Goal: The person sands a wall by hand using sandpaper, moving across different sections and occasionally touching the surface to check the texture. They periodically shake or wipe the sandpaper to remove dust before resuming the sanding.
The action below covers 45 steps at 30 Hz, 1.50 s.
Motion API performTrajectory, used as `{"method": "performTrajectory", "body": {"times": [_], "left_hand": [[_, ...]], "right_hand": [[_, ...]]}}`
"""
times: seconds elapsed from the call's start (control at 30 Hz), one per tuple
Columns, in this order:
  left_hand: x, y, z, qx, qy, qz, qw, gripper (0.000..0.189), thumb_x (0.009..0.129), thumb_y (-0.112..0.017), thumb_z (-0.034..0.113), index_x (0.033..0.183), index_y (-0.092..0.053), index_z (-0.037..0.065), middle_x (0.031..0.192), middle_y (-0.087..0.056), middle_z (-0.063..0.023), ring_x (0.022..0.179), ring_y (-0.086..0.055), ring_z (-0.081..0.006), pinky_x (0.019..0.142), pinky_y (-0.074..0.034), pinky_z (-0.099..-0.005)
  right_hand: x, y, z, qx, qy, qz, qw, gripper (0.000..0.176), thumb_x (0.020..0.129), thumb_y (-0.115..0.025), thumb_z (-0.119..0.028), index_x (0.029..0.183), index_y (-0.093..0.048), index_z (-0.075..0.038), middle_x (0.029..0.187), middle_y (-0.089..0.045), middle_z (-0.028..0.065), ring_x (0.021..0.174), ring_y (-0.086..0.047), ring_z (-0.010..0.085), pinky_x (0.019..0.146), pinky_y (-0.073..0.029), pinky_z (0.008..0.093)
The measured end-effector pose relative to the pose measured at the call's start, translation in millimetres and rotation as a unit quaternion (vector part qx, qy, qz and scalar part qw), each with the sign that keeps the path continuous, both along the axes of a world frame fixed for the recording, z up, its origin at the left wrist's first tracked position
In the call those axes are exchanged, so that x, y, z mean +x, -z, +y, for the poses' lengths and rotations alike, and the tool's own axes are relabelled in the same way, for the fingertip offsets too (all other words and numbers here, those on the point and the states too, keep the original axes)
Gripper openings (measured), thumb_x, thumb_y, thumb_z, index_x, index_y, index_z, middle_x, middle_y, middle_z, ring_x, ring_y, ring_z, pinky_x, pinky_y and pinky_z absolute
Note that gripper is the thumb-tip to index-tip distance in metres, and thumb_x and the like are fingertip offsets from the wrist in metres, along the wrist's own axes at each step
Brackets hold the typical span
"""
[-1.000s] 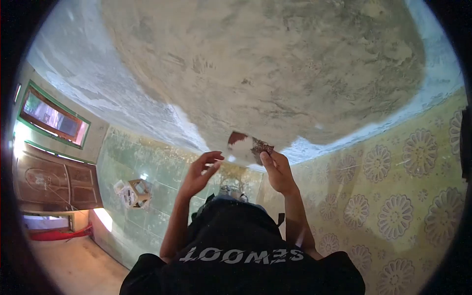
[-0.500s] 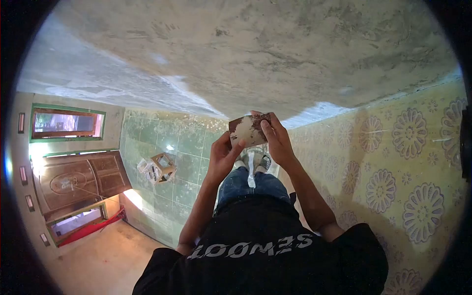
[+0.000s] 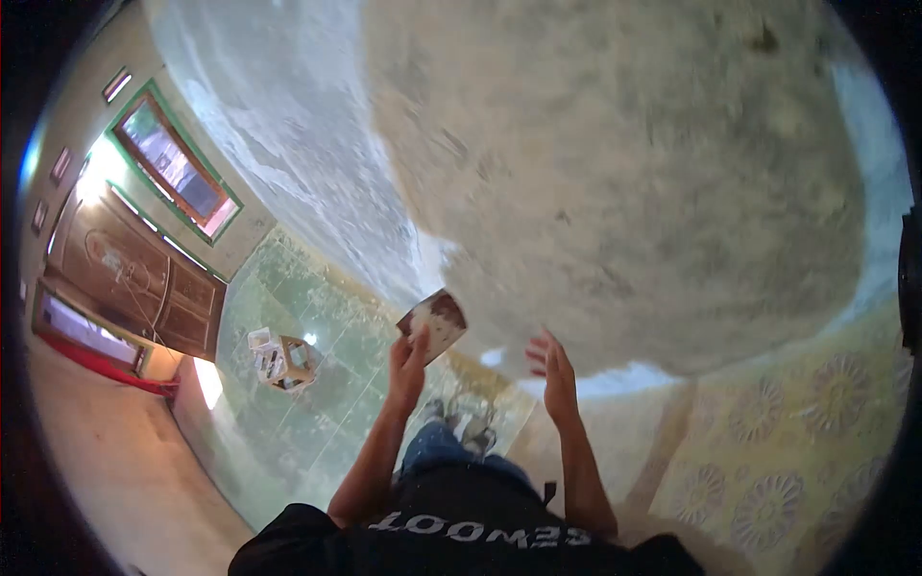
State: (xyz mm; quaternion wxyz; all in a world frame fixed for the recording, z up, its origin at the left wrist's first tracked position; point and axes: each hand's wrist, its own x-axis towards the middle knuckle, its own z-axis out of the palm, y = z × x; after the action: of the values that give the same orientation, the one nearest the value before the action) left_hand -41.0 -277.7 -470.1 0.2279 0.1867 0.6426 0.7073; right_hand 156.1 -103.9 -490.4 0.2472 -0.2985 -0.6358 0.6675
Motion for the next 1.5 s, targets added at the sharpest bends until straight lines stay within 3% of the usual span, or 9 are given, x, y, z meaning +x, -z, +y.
{"method": "performTrajectory", "body": {"times": [0.23,0.3,0.53,0.63,0.83,0.97,1.17,1.27,1.5], "left_hand": [[-76,-13,-36,-0.051,-0.032,0.147,0.987,0.027,0.098,-0.062,0.023,0.105,-0.067,-0.003,0.08,-0.065,-0.0011,0.07,-0.053,-0.0076,0.062,-0.044,-0.0299],[-82,-39,-41,-0.264,0.055,0.195,0.943,0.027,0.094,-0.065,0.02,0.11,-0.066,-0.002,0.079,-0.067,-0.0119,0.069,-0.057,-0.0146,0.065,-0.046,-0.0329],[-122,-44,-19,-0.141,0.076,0.3,0.941,0.031,0.088,-0.07,0.013,0.115,-0.062,0.001,0.09,-0.066,-0.0215,0.076,-0.063,-0.0324,0.069,-0.049,-0.0393],[-159,-63,-5,-0.054,0.021,0.352,0.934,0.028,0.093,-0.065,0.01,0.118,-0.061,-0.002,0.104,-0.07,-0.0184,0.097,-0.069,-0.0281,0.082,-0.052,-0.0364],[-215,-248,30,0.065,-0.205,0.504,0.837,0.032,0.097,-0.061,0.013,0.124,-0.06,-0.003,0.109,-0.07,-0.0159,0.096,-0.066,-0.019,0.083,-0.05,-0.0309],[-232,-365,61,0.195,-0.254,0.573,0.755,0.033,0.098,-0.058,0.013,0.128,-0.058,-0.001,0.114,-0.068,-0.0172,0.1,-0.066,-0.0272,0.087,-0.05,-0.0323],[-288,-455,130,0.287,-0.284,0.633,0.66,0.037,0.103,-0.052,0.019,0.132,-0.054,-0.003,0.122,-0.064,-0.0185,0.111,-0.061,-0.0261,0.096,-0.045,-0.0326],[-283,-437,154,0.353,-0.195,0.643,0.651,0.038,0.103,-0.049,0.017,0.135,-0.051,-0.004,0.134,-0.058,-0.021,0.125,-0.055,-0.0334,0.104,-0.042,-0.0352],[-203,-246,184,0.159,-0.149,0.66,0.719,0.054,0.099,-0.047,0.009,0.152,-0.037,0.007,0.162,-0.023,-0.0157,0.149,-0.019,-0.0385,0.12,-0.022,-0.0476]], "right_hand": [[33,40,22,-0.037,0.06,-0.082,0.994,0.061,0.104,-0.04,-0.051,0.152,-0.035,-0.014,0.13,-0.06,0.0133,0.106,-0.066,0.0239,0.08,-0.052,0.0355],[39,45,26,-0.014,0.066,-0.095,0.993,0.06,0.104,-0.041,-0.05,0.152,-0.034,-0.014,0.129,-0.06,0.0134,0.104,-0.066,0.024,0.079,-0.053,0.0351],[40,48,35,0.053,0.071,-0.142,0.986,0.058,0.106,-0.043,-0.042,0.153,-0.029,-0.013,0.125,-0.062,0.0139,0.099,-0.068,0.024,0.077,-0.052,0.0344],[39,38,34,0.074,0.07,-0.162,0.982,0.058,0.106,-0.045,-0.038,0.154,-0.026,-0.013,0.124,-0.062,0.0141,0.099,-0.068,0.0234,0.076,-0.052,0.0338],[46,28,31,0.121,0.068,-0.176,0.975,0.06,0.105,-0.047,-0.036,0.156,-0.023,-0.013,0.121,-0.063,0.0142,0.098,-0.069,0.022,0.075,-0.052,0.032],[59,29,29,0.156,0.077,-0.189,0.966,0.064,0.105,-0.049,-0.035,0.156,-0.021,-0.01,0.12,-0.063,0.0142,0.096,-0.07,0.0225,0.076,-0.052,0.0322],[79,18,16,0.187,0.1,-0.241,0.947,0.075,0.101,-0.055,-0.04,0.157,-0.015,-0.011,0.122,-0.062,0.0197,0.099,-0.069,0.0323,0.083,-0.054,0.04],[79,13,3,0.191,0.115,-0.234,0.946,0.07,0.102,-0.055,-0.033,0.156,-0.018,-0.007,0.117,-0.065,0.017,0.094,-0.071,0.0269,0.081,-0.054,0.0352],[98,42,-15,0.153,0.119,-0.236,0.952,0.081,0.098,-0.06,-0.037,0.158,-0.012,-0.01,0.126,-0.06,0.0234,0.098,-0.069,0.0374,0.084,-0.055,0.0433]]}}
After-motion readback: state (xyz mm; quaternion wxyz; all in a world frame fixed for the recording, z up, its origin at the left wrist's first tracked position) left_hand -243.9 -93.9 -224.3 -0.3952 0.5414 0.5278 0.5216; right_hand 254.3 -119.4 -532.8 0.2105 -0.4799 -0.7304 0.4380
